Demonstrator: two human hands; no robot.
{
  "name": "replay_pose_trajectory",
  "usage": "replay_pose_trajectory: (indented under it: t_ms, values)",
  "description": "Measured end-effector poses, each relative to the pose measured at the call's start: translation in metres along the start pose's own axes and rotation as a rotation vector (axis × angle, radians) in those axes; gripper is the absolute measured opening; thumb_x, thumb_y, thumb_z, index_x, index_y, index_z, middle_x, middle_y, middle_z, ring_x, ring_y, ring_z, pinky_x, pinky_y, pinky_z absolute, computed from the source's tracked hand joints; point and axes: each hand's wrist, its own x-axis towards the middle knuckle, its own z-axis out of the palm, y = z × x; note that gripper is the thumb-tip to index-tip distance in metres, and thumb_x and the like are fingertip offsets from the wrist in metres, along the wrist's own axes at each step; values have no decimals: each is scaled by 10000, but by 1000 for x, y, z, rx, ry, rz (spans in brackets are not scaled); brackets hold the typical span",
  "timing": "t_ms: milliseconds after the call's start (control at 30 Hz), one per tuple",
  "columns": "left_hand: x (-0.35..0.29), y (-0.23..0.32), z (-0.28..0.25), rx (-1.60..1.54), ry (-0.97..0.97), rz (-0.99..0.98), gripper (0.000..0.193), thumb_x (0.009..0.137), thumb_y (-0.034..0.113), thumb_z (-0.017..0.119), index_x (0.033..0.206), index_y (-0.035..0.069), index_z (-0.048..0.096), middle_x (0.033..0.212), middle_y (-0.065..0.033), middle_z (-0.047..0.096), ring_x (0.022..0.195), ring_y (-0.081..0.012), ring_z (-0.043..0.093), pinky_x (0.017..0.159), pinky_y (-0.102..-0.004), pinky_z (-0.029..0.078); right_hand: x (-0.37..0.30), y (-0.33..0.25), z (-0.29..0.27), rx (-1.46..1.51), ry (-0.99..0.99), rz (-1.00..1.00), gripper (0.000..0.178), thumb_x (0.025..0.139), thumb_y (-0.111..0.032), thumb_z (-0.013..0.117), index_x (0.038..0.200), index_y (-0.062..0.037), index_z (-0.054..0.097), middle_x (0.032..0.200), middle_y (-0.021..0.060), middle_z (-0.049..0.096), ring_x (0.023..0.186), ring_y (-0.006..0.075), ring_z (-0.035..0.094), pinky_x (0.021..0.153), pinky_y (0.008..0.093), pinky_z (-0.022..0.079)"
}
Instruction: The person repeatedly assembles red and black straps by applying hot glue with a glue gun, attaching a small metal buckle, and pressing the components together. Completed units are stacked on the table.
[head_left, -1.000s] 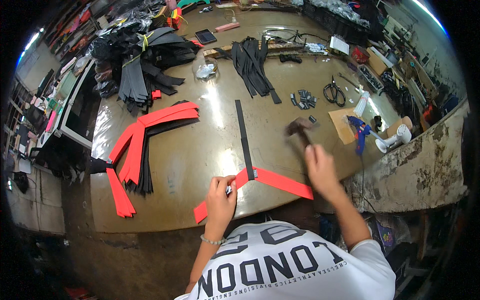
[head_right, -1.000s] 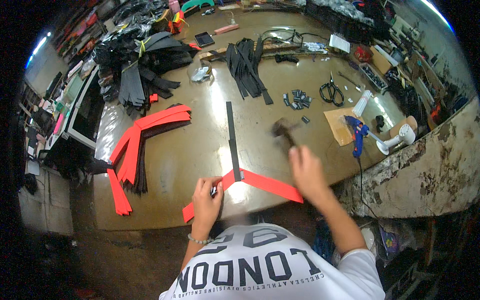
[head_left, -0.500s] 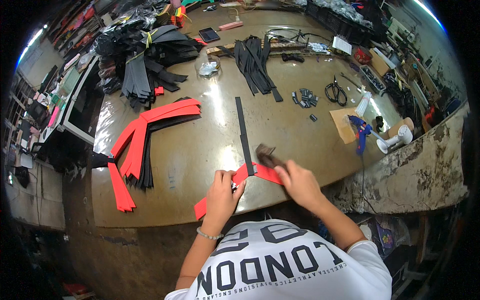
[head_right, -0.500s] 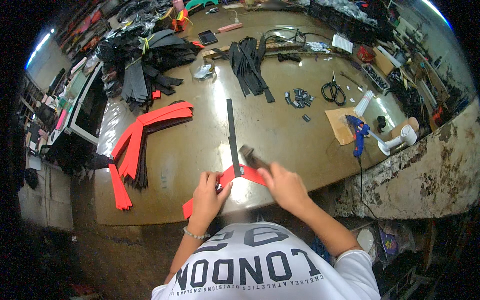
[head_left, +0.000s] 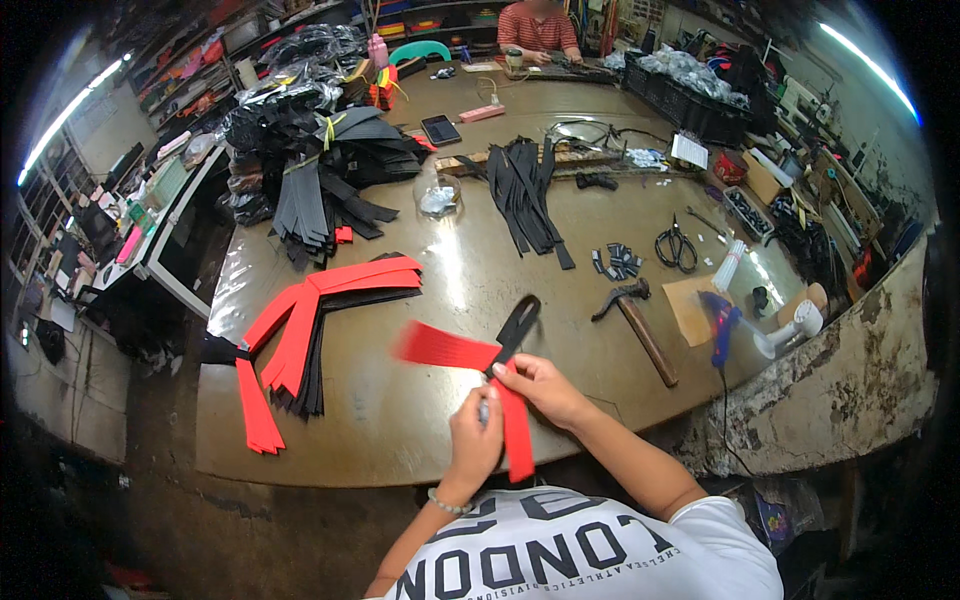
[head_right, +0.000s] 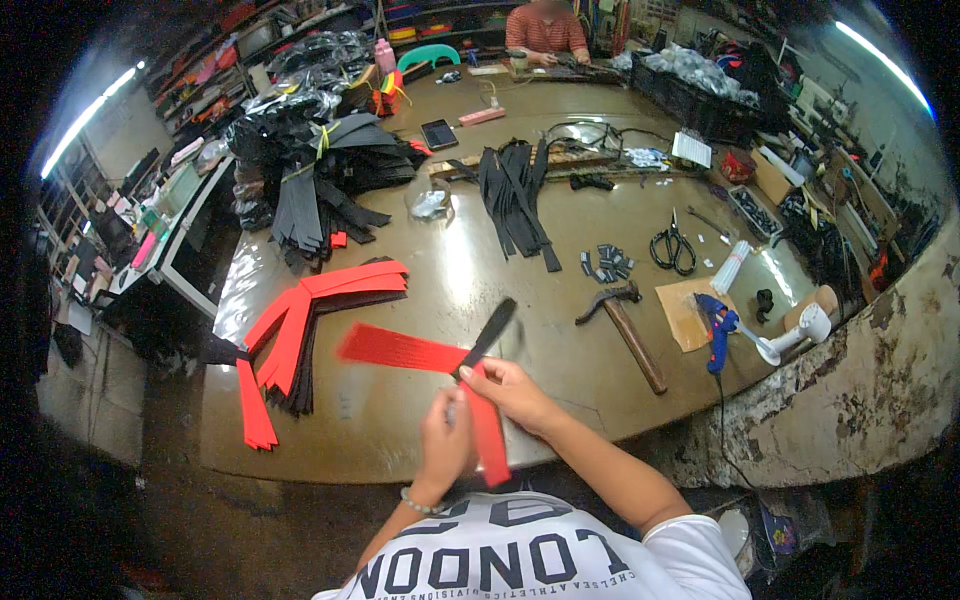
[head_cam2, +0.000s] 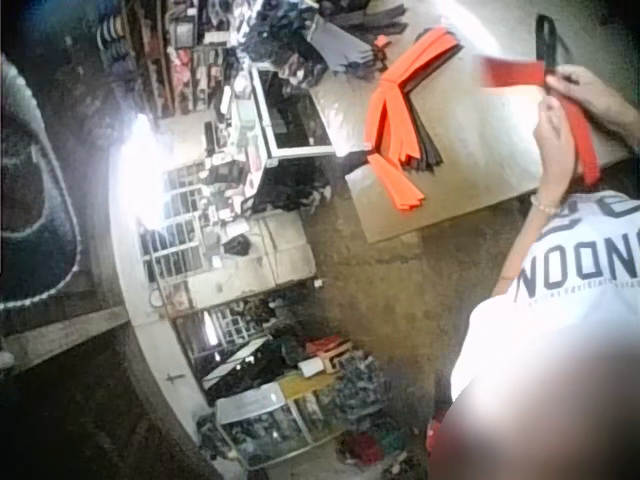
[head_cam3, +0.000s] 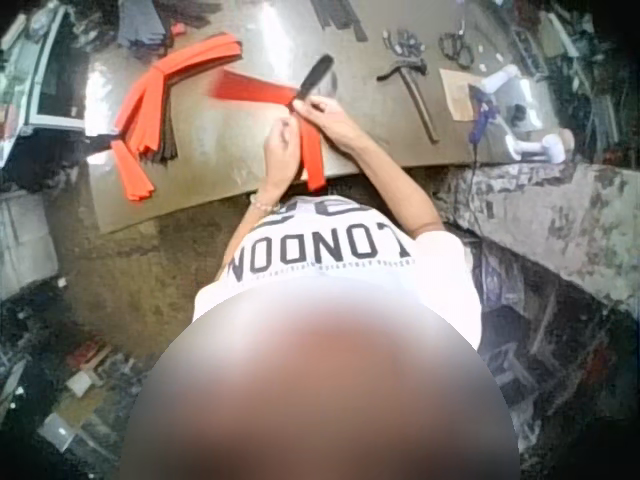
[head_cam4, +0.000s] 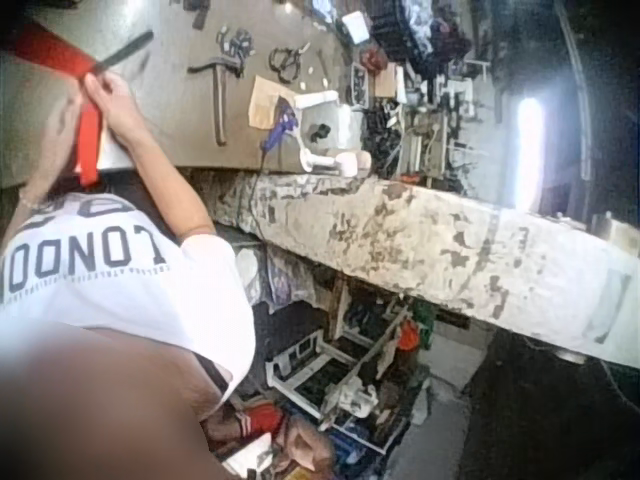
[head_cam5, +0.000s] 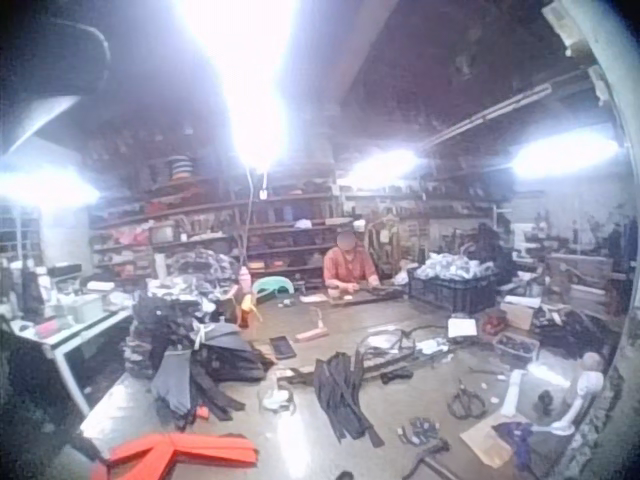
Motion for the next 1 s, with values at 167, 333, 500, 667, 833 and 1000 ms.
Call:
replay_pose_trajectory:
  t_ms: [167,333,500,667,833,1000]
  values:
    - [-5,1,-11,204,-35,302,175,902,159,666,1009,21,667,900,-168,666,749,-323,655,649,-384,519,2,-10,-13,-354,66,238,289,936,-292,670,958,-4,694,830,-27,636,756,45,525,664,237,443]
    - [22,15,-33,157,-210,128,230,901,211,672,1005,12,718,875,-170,700,744,-305,677,689,-380,529,-7,-24,-29,-386,-276,332,275,929,-291,685,996,-26,710,825,-45,635,725,34,511,639,225,422]
    - [20,5,-32,121,-322,-55,239,894,208,679,993,-7,718,880,-211,698,752,-320,684,688,-367,523,21,-25,-32,-151,-272,381,329,920,-304,695,1106,-33,686,1068,31,665,890,73,590,738,227,465]
    - [22,-15,-11,279,-49,109,152,863,146,690,903,3,723,805,-212,662,719,-341,650,680,-412,513,3,-29,-20,-857,-100,-423,405,827,-256,734,1210,-146,662,1480,116,415,1333,283,374,1085,422,301]
    - [23,-23,-5,315,57,175,144,820,81,698,947,19,675,880,-182,648,806,-345,659,700,-411,526,-17,-16,0,-913,-33,-288,629,814,10,568,1419,-129,466,1304,163,470,1170,358,502,980,426,430]
    - [21,-26,-3,311,62,250,142,844,62,677,974,34,629,905,-160,603,799,-355,647,688,-425,523,10,20,-1,-977,180,-369,470,834,10,543,1302,-33,530,1143,190,541,898,370,612,777,422,522]
